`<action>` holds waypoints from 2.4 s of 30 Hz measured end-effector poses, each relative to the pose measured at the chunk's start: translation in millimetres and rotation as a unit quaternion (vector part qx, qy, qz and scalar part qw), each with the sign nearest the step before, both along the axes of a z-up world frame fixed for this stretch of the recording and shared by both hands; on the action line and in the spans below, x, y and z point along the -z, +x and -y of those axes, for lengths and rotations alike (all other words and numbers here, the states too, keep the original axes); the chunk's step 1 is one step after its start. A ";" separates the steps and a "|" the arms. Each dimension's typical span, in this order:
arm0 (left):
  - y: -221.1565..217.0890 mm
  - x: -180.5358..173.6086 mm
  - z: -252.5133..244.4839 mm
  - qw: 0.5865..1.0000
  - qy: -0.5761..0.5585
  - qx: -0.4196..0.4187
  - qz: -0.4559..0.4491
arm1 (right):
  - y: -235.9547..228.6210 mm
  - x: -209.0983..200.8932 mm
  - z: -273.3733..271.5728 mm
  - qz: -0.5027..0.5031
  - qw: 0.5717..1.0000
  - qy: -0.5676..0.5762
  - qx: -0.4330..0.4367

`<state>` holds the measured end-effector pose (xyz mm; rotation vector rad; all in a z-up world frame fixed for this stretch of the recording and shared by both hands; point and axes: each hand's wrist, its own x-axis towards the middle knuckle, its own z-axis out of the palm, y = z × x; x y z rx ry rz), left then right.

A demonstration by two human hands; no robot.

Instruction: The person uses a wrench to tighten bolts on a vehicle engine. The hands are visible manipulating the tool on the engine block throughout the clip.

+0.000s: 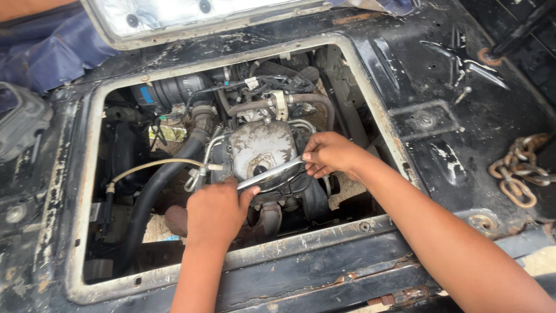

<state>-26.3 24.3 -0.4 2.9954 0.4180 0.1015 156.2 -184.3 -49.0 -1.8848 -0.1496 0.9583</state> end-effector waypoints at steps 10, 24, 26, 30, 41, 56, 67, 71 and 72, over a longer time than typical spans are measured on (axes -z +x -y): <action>5.7 2.0 12.2 0.991 -0.026 -0.113 -0.073 | -0.8 16.5 0.5 -0.037 0.995 -0.064 -0.061; -5.5 3.6 31.0 0.982 -0.018 -0.155 -0.107 | -0.8 31.5 -12.9 -0.034 0.997 -0.066 0.038; -8.5 3.3 34.1 0.980 -0.029 -0.162 -0.115 | -0.7 32.4 -12.3 -0.053 0.997 -0.051 0.032; -4.7 -3.4 38.9 0.976 -0.043 -0.179 -0.119 | 4.4 26.1 -11.2 -0.072 0.996 -0.048 0.027; -7.4 -8.3 42.4 0.968 -0.067 -0.191 -0.146 | 0.7 28.3 -13.5 -0.062 0.995 -0.055 0.051; -10.5 -14.8 43.1 0.971 -0.083 -0.174 -0.139 | 1.1 23.3 -8.8 -0.043 0.997 -0.067 0.023; 2.9 -15.5 7.9 0.976 -0.136 -0.122 -0.118 | 4.1 18.3 3.3 -0.043 0.994 -0.054 -0.084; 16.6 -23.9 -5.2 0.983 -0.092 -0.089 -0.131 | -9.3 1.4 4.6 0.002 0.995 -0.083 -0.048; 18.8 -25.5 -7.8 0.984 -0.090 -0.083 -0.128 | -12.5 -1.8 4.6 0.022 0.995 -0.096 -0.033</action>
